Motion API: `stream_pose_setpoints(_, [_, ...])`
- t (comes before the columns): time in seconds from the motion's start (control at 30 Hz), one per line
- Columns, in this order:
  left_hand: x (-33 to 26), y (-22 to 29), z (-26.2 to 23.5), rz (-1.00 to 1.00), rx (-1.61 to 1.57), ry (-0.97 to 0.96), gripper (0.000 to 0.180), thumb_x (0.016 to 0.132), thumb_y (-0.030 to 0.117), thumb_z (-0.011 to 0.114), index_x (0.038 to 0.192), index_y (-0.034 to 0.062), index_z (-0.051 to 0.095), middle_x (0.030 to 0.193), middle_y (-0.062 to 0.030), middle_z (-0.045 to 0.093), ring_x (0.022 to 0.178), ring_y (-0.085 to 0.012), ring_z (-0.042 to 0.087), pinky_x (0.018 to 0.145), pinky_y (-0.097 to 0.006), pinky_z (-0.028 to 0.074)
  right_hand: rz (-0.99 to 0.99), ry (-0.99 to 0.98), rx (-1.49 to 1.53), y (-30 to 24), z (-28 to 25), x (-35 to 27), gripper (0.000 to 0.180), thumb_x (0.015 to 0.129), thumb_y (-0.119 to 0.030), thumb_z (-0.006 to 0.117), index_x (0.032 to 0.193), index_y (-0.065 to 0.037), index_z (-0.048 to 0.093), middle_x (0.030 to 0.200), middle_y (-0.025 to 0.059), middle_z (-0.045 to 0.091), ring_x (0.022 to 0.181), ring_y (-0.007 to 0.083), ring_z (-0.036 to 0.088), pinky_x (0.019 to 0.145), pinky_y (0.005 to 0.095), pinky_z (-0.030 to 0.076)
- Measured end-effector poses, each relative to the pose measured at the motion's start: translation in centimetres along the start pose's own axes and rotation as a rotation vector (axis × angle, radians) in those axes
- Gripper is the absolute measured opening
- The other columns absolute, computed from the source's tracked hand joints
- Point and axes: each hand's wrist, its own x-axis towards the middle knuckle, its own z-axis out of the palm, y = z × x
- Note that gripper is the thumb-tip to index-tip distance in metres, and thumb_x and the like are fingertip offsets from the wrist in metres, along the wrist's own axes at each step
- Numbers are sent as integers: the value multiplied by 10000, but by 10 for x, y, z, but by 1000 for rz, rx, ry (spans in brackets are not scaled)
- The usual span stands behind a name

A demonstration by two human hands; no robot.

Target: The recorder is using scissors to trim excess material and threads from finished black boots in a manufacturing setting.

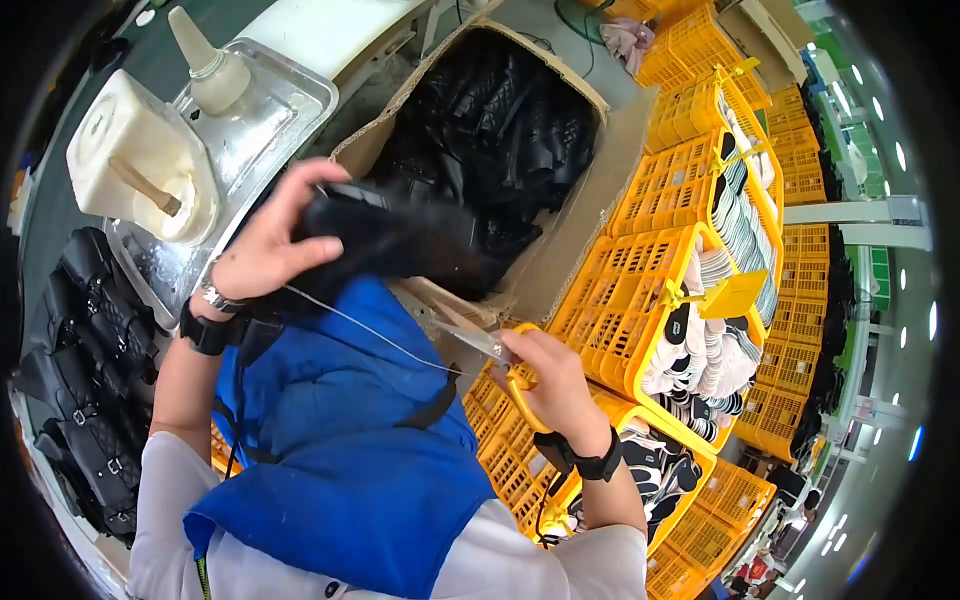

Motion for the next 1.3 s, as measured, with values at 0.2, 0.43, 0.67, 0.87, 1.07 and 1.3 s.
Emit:
stream_pose_setpoints(0.2, [10,52,-9,453,-229,717,542,833,64,566,1314,57,315,1214,-87,459,1117,-181,458,968,-314,351,269,-93,229,43,56,-46,383,750,-95,682,1093,-38,521,849,166,586,772,325,575,695,337,466])
stream_pose_setpoints(0.43, [-17,41,-97,772,-875,290,337,943,201,415,1231,38,480,1233,-76,537,1153,-209,486,1013,-376,326,680,10,-86,121,99,-135,382,788,-154,653,1135,-91,507,861,187,615,779,371,595,666,387,477])
stream_pose_setpoints(0.67, [-6,36,-39,234,-348,400,635,830,166,597,1363,61,268,1232,-88,430,1145,-157,422,979,-278,326,617,576,-129,136,69,-156,349,796,-74,627,1114,1,502,887,114,583,755,210,563,712,304,459])
stream_pose_setpoints(0.87, [2,-17,3,-214,-312,-297,708,795,177,662,1364,77,253,1185,-42,424,1093,-117,416,955,-255,325,454,387,248,39,32,-68,343,764,-16,625,1091,1,522,800,90,552,717,169,537,687,258,445])
stream_pose_setpoints(1.07, [-1,-28,11,-222,-283,-325,725,789,203,673,1362,62,252,1187,-45,426,1083,-116,413,948,-250,324,174,-63,33,20,1,-22,383,692,8,654,1063,-40,567,771,105,548,679,217,541,638,284,458])
stream_pose_setpoints(1.3, [-3,-27,7,-243,-352,-315,706,801,151,654,1369,62,244,1205,-58,430,1091,-122,418,954,-251,331,161,-166,102,26,-2,-12,381,700,-16,661,1069,-48,571,771,96,547,650,213,526,614,287,451])
